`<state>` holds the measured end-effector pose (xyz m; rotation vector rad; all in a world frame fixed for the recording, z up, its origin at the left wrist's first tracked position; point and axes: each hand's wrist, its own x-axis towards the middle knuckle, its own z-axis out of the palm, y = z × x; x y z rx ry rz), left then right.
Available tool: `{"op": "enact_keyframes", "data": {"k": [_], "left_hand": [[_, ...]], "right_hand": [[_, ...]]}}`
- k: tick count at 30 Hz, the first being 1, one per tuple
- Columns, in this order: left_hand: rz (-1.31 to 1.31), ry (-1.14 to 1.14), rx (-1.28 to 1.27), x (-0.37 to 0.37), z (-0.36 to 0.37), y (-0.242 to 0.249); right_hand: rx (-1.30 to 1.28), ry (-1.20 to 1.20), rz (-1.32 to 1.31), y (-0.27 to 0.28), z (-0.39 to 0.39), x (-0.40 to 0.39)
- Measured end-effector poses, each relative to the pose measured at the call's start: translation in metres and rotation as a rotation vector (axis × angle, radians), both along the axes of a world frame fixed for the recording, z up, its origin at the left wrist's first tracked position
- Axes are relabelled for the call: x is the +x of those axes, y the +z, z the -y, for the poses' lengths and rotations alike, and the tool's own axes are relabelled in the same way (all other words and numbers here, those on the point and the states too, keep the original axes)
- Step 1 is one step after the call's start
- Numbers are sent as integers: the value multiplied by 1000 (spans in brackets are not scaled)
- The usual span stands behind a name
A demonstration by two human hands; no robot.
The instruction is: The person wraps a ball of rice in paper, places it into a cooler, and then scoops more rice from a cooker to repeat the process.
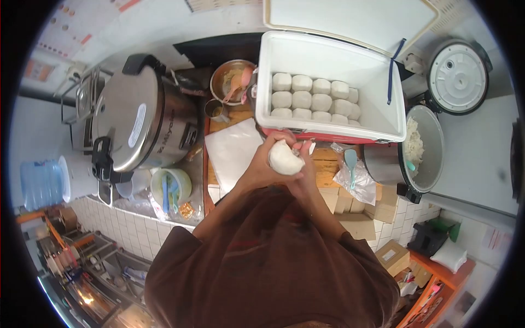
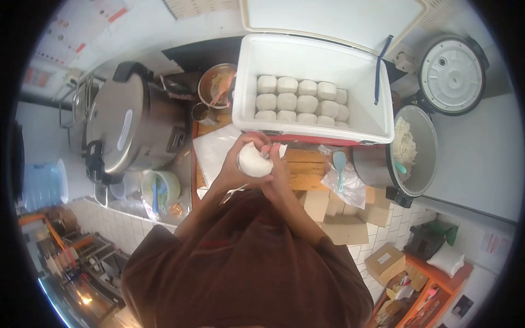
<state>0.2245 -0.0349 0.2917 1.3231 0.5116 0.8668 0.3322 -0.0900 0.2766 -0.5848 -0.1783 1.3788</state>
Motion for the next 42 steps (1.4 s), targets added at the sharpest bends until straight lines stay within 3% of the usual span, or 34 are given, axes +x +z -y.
{"op": "enact_keyframes", "data": {"k": [1,2,4,7,9,12,13,14,16,20,22,23,25,26,29,31,33,34,35,36,38,39,41,42], "left_hand": [[-3,-16,11,7,-4,11],[-69,-42,196,15,-7,30],[-119,-120,470,33,-11,42],[-86,-300,320,58,-12,45],[-141,-307,413,73,-13,59],[-329,-131,266,108,-23,73],[-240,-52,158,130,-33,70],[-437,18,228,149,-52,72],[-396,-58,37,200,-98,35],[-442,-242,-248,302,-159,-34],[-758,-444,188,345,-174,-81],[-752,-451,190,362,-181,-106],[-777,-594,602,388,-196,-154],[-600,-564,599,397,-200,-171],[-683,-623,799,410,-221,-217],[-697,-669,782,414,-220,-203],[-934,-537,972,406,-205,-173],[-939,-552,967,403,-195,-165],[-953,-386,1126,402,-184,-159],[-957,-214,1279,401,-176,-157],[-955,-196,1407,397,-177,-185],[-950,-170,1537,394,-178,-197],[-963,-229,1482,390,-184,-203],[-982,-253,1436,390,-184,-204]], "right_hand": [[8,13,38,23,-2,0],[55,108,195,28,0,13],[83,78,166,28,0,27],[152,29,88,26,-3,48],[199,3,37,25,-6,64],[240,-26,-18,31,-3,100],[188,-252,122,44,0,122],[130,-476,262,50,6,145],[146,-574,626,35,35,202],[28,-686,821,33,82,288],[-73,-753,875,30,103,316],[-135,-747,930,26,113,329],[-196,-744,987,23,127,347],[-262,-737,1027,22,134,352],[-371,-714,1008,21,147,367],[-499,-576,1172,19,154,379],[-654,-482,1227,21,150,400],[-747,-349,1536,17,148,414],[-827,-195,1844,14,145,429],[-837,-190,1838,5,146,442],[-954,315,2020,-22,148,466],[-966,324,2009,-36,147,479],[-905,704,1860,-56,152,496],[-930,711,1848,-55,151,499]]}}
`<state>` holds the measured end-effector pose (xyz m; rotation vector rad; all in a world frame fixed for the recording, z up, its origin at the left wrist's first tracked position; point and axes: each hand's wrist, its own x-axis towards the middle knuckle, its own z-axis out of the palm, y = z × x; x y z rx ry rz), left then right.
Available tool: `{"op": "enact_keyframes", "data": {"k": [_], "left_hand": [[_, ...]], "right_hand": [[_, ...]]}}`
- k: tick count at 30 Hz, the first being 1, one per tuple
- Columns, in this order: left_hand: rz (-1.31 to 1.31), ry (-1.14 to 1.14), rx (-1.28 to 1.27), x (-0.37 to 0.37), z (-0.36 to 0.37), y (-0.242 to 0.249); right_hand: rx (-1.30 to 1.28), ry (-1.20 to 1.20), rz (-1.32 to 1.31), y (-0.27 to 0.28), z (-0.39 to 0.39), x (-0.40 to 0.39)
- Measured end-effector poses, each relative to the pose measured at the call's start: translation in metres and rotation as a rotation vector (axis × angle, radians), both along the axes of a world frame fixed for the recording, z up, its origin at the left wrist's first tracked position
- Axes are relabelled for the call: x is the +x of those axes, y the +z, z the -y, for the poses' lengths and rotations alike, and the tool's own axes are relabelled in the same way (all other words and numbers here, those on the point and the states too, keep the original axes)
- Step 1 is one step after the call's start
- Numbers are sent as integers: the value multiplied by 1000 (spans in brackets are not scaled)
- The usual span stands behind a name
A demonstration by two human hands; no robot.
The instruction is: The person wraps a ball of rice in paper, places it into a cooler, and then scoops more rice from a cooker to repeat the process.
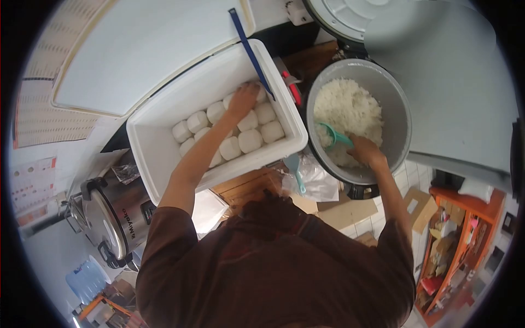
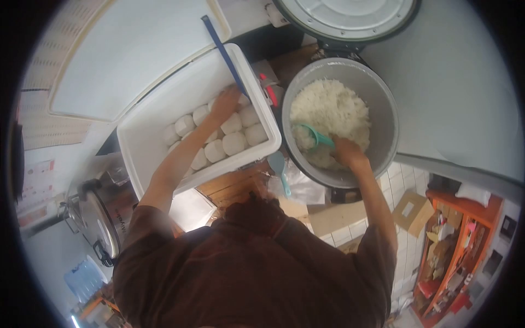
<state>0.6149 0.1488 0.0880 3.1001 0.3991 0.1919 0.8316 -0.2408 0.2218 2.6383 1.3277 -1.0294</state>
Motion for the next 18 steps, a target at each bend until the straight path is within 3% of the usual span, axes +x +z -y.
{"op": "enact_keyframes", "data": {"k": [5,7,8,10,12,14,16,17,18], "left_hand": [[178,23,-217,-7,15,51],[-106,79,-594,-18,21,100],[-101,71,-593,-27,26,125],[40,-37,-1019,-55,43,178],[163,-33,-1232,-97,70,243],[103,-224,-1234,-164,83,282],[17,-754,-1842,-216,97,279],[-176,-958,-1845,-234,103,268],[-163,-815,-2049,-269,122,253]], "right_hand": [[-69,-50,-205,-16,-32,12],[-6,-12,-179,-26,-29,11],[64,33,-154,-26,-28,10],[130,28,-227,-5,-15,11],[189,35,-302,26,-1,11],[199,-247,-453,64,12,3],[303,-314,-477,110,17,-17],[291,-298,-478,126,17,-31],[379,-331,-453,140,17,-47]]}}
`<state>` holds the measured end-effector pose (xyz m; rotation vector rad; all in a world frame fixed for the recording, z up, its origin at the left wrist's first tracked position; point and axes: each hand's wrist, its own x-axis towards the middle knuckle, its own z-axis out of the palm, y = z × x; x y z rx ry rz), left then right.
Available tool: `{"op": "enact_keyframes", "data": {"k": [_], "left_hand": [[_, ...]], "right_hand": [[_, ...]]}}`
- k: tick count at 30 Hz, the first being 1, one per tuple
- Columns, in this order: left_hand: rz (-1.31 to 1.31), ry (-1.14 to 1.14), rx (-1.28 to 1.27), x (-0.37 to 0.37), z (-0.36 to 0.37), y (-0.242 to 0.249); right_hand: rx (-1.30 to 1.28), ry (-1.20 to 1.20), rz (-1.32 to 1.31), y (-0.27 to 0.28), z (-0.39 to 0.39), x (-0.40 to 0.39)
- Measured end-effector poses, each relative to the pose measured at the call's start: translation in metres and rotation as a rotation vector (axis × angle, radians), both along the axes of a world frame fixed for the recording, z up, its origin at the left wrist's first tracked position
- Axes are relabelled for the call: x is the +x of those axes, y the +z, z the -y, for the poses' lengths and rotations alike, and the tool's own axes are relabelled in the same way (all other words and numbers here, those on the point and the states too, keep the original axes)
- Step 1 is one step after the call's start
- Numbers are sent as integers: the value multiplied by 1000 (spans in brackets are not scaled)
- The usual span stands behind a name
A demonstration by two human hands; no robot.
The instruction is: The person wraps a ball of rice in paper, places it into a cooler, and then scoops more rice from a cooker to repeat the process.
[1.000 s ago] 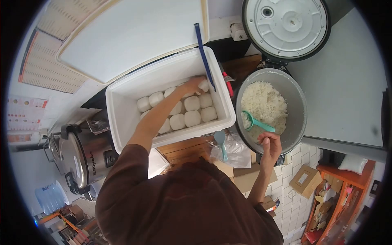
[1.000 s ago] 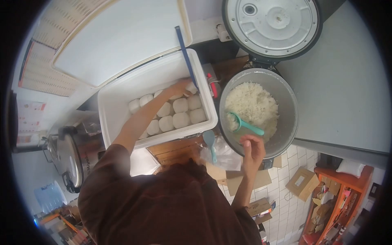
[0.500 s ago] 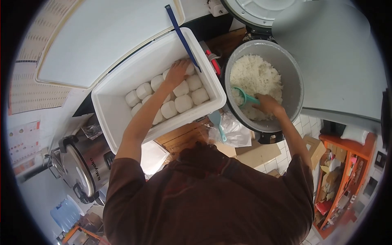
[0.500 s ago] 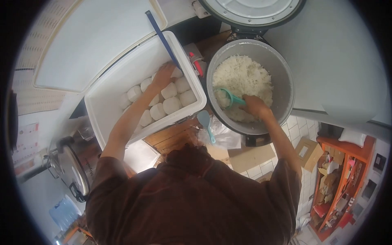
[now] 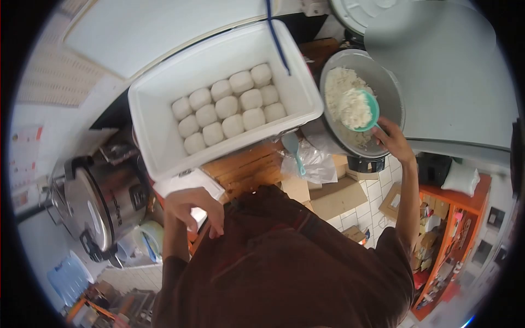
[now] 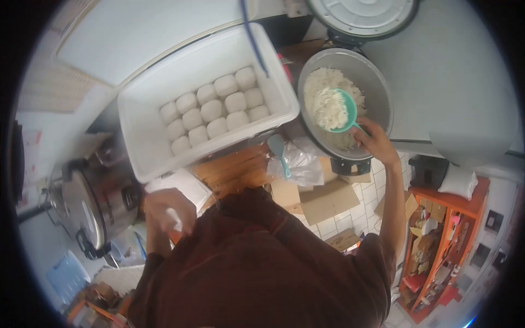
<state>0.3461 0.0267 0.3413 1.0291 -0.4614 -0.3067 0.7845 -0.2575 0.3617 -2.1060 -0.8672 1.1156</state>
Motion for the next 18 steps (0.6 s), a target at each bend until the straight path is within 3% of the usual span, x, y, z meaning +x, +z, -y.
{"op": "enact_keyframes", "data": {"k": [2,3,5,7,9,10,12,13,14,17,18], "left_hand": [[-423,267,54,-57,32,-45],[-694,393,129,-84,49,-81],[-872,901,611,-141,77,-184],[-1035,1235,1398,-190,99,-247],[-1184,1426,1577,-231,111,-301],[-1243,1466,1551,-244,112,-305],[-1335,1236,1672,-260,111,-310],[-1364,1263,1648,-267,113,-313],[-1306,1240,1636,-273,113,-314],[-1278,1195,1657,-281,115,-317],[-1281,1216,1615,-282,116,-315]], "right_hand": [[69,-5,19,15,-6,-37],[97,-28,-137,19,-12,-59],[162,-46,-414,8,-27,-107],[244,2,-677,-13,-53,-175],[129,3,-829,-36,-79,-247],[76,106,-979,-72,-86,-268],[-82,145,-1232,-119,-105,-330],[-193,153,-1157,-158,-112,-356],[-300,177,-1353,-180,-127,-380],[-392,236,-1413,-258,-165,-444],[-371,277,-1150,-273,-176,-461]]}}
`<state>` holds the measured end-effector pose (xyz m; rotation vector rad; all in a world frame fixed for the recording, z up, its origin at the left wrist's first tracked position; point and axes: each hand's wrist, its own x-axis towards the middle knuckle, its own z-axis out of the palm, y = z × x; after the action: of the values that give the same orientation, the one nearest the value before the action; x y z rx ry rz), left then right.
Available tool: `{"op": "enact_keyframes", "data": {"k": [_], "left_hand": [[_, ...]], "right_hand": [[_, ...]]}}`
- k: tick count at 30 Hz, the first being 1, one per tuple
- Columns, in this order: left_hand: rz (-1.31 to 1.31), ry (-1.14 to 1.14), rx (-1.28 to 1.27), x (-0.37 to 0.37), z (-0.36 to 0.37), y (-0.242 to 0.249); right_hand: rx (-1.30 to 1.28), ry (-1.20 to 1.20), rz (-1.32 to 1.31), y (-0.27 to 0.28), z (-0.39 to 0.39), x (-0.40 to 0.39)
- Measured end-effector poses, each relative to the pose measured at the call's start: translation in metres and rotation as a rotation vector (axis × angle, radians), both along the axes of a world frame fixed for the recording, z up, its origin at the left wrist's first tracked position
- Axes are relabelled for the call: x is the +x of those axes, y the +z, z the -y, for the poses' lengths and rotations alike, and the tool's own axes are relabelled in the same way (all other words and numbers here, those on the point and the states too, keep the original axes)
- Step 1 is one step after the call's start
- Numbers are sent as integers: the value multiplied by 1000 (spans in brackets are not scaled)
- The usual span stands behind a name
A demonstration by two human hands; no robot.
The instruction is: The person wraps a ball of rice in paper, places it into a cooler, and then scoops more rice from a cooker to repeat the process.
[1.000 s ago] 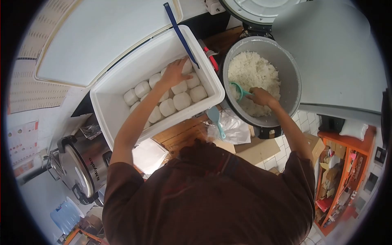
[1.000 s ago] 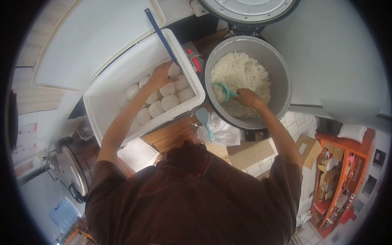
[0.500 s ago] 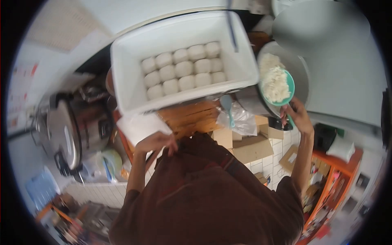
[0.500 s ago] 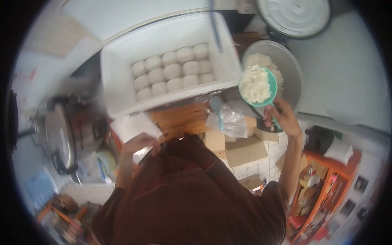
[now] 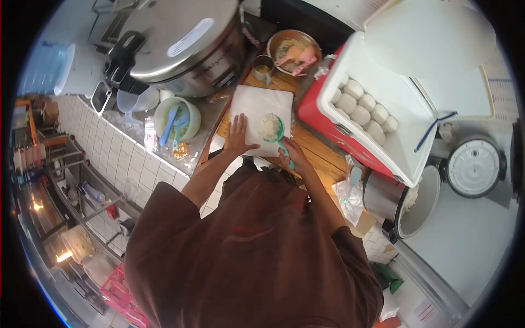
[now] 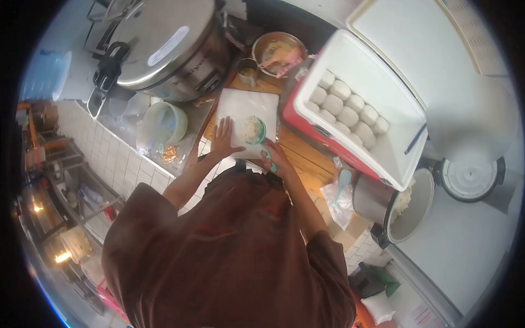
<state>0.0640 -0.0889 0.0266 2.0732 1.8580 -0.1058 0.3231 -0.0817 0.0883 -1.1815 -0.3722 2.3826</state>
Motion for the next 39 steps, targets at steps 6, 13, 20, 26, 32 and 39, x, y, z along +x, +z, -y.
{"op": "enact_keyframes", "data": {"k": [6,13,20,26,32,39], "left_hand": [[62,75,52,0,8,-5],[162,192,-19,-3,13,-13],[163,181,-22,-5,13,-9],[139,155,-16,-6,17,-7],[505,227,280,-19,27,-13],[944,-182,-448,125,3,146]], "right_hand": [[1230,437,1235,-46,-25,-63],[1729,681,1404,-84,-18,-61],[1751,823,1312,-79,-47,-34],[1653,598,1352,-56,-26,-46],[1478,86,1262,46,29,25],[1210,-657,1968,196,140,214]]}}
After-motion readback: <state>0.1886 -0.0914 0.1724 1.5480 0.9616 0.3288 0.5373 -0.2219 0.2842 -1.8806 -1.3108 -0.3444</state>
